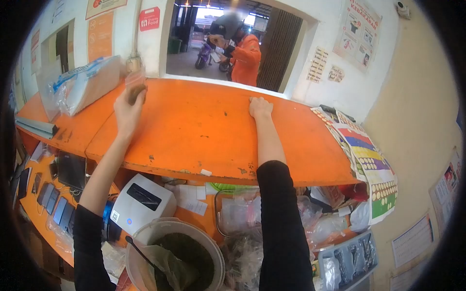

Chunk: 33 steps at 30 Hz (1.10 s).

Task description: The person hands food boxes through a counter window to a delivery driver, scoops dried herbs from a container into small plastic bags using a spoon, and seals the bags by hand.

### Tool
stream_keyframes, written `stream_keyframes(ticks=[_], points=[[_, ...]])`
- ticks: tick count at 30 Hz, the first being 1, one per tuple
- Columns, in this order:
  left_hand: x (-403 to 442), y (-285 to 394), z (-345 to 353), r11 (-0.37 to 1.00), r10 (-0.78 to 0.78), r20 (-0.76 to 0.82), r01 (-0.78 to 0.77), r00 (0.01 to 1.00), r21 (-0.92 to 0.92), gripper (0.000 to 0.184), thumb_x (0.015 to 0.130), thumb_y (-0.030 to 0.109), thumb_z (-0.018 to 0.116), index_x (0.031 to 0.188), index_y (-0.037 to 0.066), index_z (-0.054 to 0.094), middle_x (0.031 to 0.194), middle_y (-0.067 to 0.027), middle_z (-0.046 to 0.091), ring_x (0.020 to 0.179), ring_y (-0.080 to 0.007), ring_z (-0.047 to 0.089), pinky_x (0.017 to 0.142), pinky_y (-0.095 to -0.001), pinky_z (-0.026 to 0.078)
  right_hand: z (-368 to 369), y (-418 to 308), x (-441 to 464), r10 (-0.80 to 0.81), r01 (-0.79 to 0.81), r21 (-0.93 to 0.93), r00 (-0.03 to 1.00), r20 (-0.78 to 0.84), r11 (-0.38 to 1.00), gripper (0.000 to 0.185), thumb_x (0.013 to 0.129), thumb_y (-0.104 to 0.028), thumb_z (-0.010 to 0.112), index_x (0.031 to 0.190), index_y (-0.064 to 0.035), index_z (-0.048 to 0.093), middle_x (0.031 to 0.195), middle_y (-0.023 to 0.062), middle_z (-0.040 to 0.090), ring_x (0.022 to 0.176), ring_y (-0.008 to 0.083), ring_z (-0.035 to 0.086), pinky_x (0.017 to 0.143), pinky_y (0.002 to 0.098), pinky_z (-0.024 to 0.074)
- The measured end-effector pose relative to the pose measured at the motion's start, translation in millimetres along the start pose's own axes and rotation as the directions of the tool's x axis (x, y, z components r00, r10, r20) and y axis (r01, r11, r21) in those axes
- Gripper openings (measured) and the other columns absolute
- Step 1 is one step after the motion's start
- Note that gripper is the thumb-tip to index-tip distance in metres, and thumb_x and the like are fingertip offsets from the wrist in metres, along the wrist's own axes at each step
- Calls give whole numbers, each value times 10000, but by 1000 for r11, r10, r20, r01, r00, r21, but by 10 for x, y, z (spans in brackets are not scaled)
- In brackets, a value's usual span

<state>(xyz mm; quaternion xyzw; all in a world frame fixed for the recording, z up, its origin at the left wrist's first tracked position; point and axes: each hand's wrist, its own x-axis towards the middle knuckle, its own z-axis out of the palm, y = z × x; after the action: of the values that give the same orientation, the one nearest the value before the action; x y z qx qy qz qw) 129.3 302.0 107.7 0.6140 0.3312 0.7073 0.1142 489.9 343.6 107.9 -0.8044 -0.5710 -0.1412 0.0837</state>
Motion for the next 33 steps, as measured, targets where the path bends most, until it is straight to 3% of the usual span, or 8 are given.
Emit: stream_keyframes(ticks=[6,7,12,15,18,24,27,33], points=[[25,-69,9,996,-79,116,72,990,60,177,795,57,604,955,-11,635,852,-97,672,771,-131,635,697,-241,482,96,31,87,-23,24,6,998,-66,1000,291,858,-170,423,1070,-96,609,1278,103,448,1215,248,393,933,460,381],[33,-97,20,993,-108,127,101,986,63,178,793,62,608,952,-11,636,842,-98,672,751,-127,631,681,-241,481,108,36,114,-28,26,-38,997,-69,999,344,826,-147,452,1142,-183,584,1270,128,445,1159,268,455,933,428,411],[54,-251,38,989,-145,117,143,982,31,188,782,94,631,938,-10,640,790,-96,669,675,-114,619,621,-238,476,120,53,137,-40,41,2,997,-59,999,358,824,-131,450,1156,-175,577,1254,132,460,1164,271,446,939,427,402],[35,-203,15,977,-212,158,213,964,8,185,778,105,634,925,-7,645,769,-99,666,645,-120,617,609,-249,476,129,53,125,-49,51,34,997,-65,998,288,854,-159,426,1080,-91,592,1249,115,455,1186,269,414,940,447,373],[39,-229,19,985,-171,152,166,973,44,184,776,110,633,916,-8,647,763,-100,665,637,-128,620,610,-257,479,87,30,98,-13,15,30,999,-46,999,358,823,-130,460,1157,-183,579,1244,132,462,1169,275,432,939,456,382],[34,-211,10,978,-187,185,165,965,131,174,808,82,613,941,-28,632,805,-66,656,652,-93,591,582,-217,478,86,-19,11,-32,22,-54,981,-192,998,367,804,-127,481,1145,-209,588,1214,120,458,1182,259,384,974,506,270],[32,-255,25,987,-146,139,135,979,87,206,768,124,631,922,-12,647,781,-127,670,693,-180,648,661,-287,486,97,-39,29,-25,4,-99,976,-216,995,372,789,-123,493,1143,-196,584,1208,132,461,1178,267,391,977,512,258],[22,-178,-2,972,-215,179,193,960,132,206,763,120,625,917,-15,648,808,-152,667,754,-200,658,699,-291,492,-22,-90,-84,15,-19,-49,996,-92,999,293,821,-134,482,1088,-128,602,1242,115,437,1221,260,342,1011,526,207]])
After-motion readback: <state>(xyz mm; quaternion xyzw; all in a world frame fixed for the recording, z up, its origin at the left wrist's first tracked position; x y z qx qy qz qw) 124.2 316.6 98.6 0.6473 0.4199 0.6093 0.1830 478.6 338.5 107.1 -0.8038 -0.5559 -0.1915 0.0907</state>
